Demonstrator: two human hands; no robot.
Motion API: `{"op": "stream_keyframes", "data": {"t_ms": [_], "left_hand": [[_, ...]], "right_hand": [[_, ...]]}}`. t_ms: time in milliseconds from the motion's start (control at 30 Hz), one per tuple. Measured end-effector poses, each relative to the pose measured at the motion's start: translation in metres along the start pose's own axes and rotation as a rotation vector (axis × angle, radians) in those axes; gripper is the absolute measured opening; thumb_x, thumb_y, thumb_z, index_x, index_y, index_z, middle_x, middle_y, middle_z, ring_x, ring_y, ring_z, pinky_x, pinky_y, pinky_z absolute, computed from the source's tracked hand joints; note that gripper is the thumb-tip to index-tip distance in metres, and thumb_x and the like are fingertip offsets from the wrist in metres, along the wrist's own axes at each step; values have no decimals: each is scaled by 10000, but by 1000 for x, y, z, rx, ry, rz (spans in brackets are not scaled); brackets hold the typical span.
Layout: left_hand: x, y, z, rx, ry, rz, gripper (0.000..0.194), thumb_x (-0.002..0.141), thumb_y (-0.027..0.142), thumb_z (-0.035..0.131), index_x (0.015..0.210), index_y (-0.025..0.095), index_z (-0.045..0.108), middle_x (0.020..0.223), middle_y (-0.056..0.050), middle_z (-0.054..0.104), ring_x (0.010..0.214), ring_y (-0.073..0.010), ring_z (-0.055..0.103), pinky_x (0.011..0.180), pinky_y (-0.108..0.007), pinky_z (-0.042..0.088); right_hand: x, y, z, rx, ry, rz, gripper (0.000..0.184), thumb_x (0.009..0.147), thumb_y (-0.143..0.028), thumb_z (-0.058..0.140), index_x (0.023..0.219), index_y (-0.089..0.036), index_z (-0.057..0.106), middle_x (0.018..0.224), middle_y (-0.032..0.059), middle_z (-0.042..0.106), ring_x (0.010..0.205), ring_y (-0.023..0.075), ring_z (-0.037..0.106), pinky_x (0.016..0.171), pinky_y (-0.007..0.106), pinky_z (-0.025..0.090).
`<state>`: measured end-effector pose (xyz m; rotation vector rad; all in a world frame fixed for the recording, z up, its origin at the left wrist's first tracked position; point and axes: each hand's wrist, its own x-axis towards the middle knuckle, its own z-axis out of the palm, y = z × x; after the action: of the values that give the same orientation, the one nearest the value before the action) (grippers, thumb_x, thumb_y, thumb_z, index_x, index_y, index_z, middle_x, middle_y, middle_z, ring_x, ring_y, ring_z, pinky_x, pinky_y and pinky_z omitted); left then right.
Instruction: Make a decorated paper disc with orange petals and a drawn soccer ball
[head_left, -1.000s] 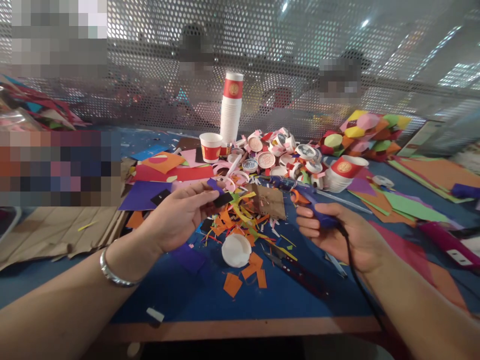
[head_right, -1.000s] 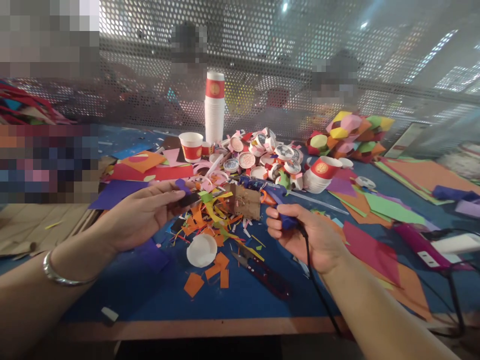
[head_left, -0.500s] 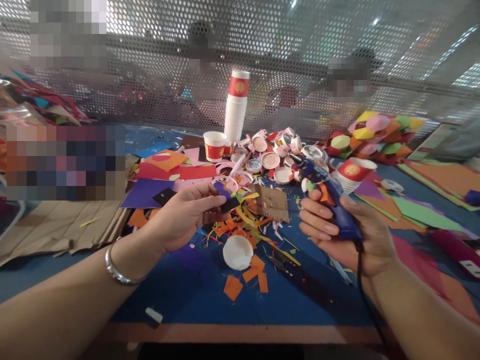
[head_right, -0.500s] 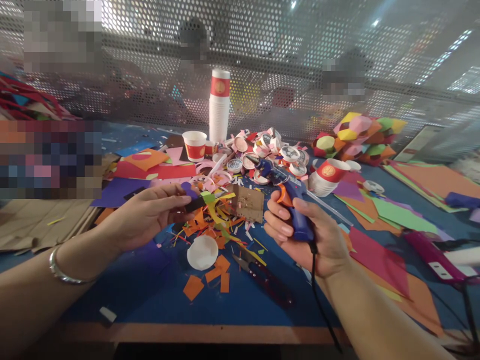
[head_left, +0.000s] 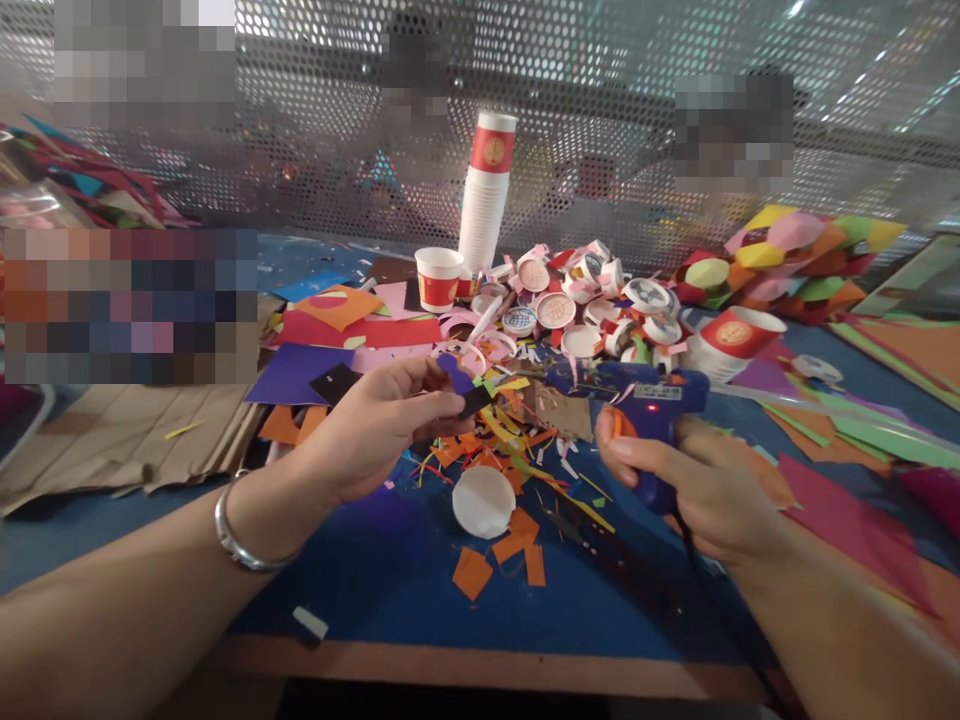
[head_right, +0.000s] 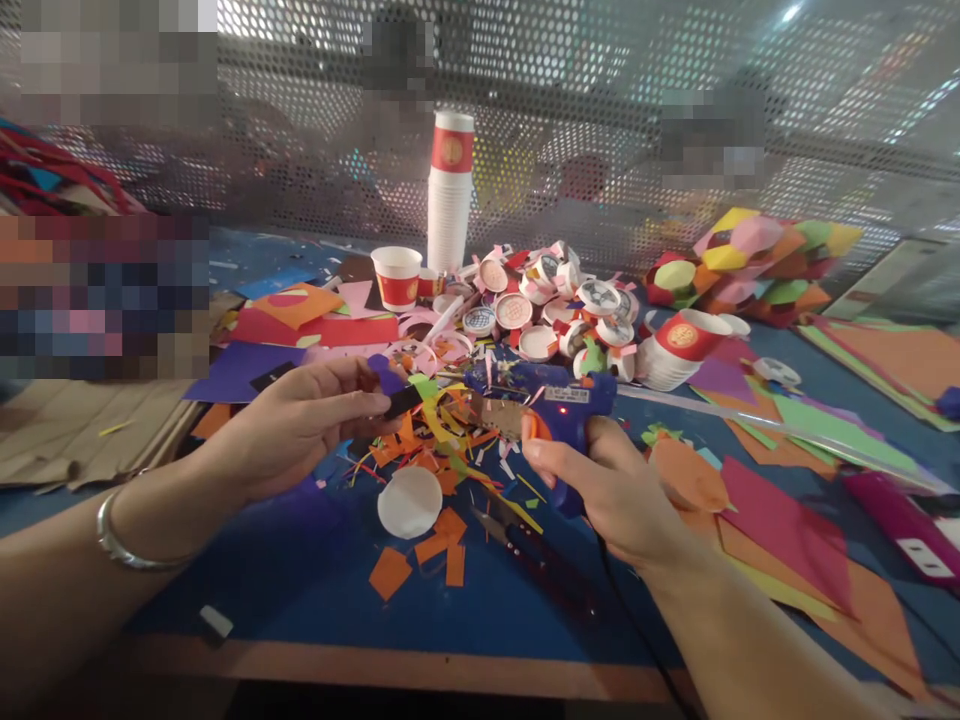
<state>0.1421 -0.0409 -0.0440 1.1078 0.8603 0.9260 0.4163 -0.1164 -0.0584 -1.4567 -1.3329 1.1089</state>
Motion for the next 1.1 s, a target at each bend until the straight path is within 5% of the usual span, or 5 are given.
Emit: {"op": "stream_keyframes", "data": {"t_ms": [133,300,467,1100], "left_hand": [[-1,0,3,47,-23,33,104,781,162,780,861,121,727,894,-41,700,777,-127,679,699,-232,613],[0,-4,7,112,-3,55,115,788,168,766,862,120,692,848,-25,688,715,-107,674,666,-212,605],[1,-5,10,123,-10,56,122,797,161,749,878,130,663,820,-13,683,701,-105,676,653,-207,601],[-3,-5,10,128,-24,52,154,801,153,763,889,146,637,794,1,675,713,-128,695,709,-264,612]], "right_hand": [[0,-1,4,-140,61,-80,267,819,-397,713,650,-239,577,628,-11,550,590,157,482,561,296,430],[-3,0,3,-342,-12,-211,239,871,-406,655,707,-235,631,785,24,722,754,217,655,689,314,531],[-8,0,4,-548,-32,-310,241,923,-357,578,740,-242,684,721,0,722,678,194,663,660,289,541],[-12,0,8,-568,-67,-352,242,986,-309,528,805,-247,676,692,-10,684,684,201,628,635,304,503]]}}
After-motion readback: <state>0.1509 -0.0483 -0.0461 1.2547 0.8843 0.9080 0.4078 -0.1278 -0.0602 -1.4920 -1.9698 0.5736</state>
